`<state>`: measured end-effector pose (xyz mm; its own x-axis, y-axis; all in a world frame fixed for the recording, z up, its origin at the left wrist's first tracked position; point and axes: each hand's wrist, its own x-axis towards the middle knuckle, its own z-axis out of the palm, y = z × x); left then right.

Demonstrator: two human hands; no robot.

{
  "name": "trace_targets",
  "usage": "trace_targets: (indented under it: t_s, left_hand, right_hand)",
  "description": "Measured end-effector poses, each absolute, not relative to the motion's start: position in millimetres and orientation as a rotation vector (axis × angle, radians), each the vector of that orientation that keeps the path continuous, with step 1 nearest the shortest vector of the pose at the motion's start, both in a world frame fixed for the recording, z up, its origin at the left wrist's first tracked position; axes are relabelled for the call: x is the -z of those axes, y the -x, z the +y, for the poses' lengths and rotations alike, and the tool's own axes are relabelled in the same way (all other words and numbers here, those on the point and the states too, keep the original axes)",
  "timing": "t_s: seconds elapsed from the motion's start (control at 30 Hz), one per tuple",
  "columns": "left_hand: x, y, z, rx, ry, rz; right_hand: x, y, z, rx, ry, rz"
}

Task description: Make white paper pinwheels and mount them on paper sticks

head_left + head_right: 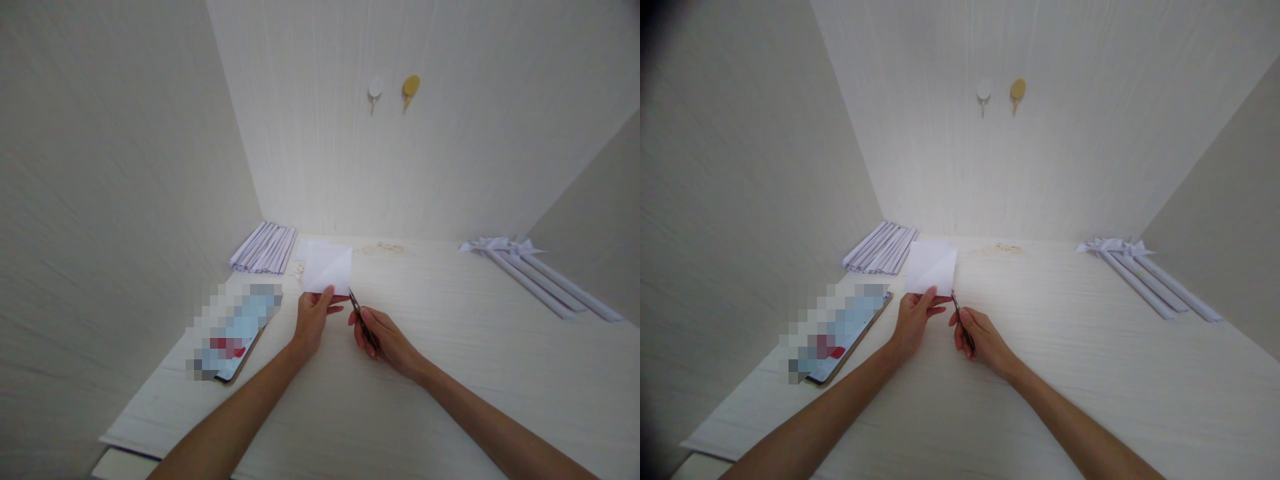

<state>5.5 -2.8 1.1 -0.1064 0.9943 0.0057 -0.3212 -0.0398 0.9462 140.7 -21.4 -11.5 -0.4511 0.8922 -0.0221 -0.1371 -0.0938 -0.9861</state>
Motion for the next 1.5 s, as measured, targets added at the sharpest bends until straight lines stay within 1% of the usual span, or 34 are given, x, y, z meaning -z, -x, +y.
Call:
trace_targets:
  t_s: [0.73,1.5]
  left_hand:
    - [-6.1,-8.1,-5.8,-1.425,-0.987,1.079]
    - [-6.5,-8.1,-6.1,-1.412,-0.98,1.097]
  right_hand:
    - [6.8,-140.2,-23.0,-1.573,0.991,-1.49]
    - [7.2,-138.4,-23.3,-1.39,1.071,-1.585]
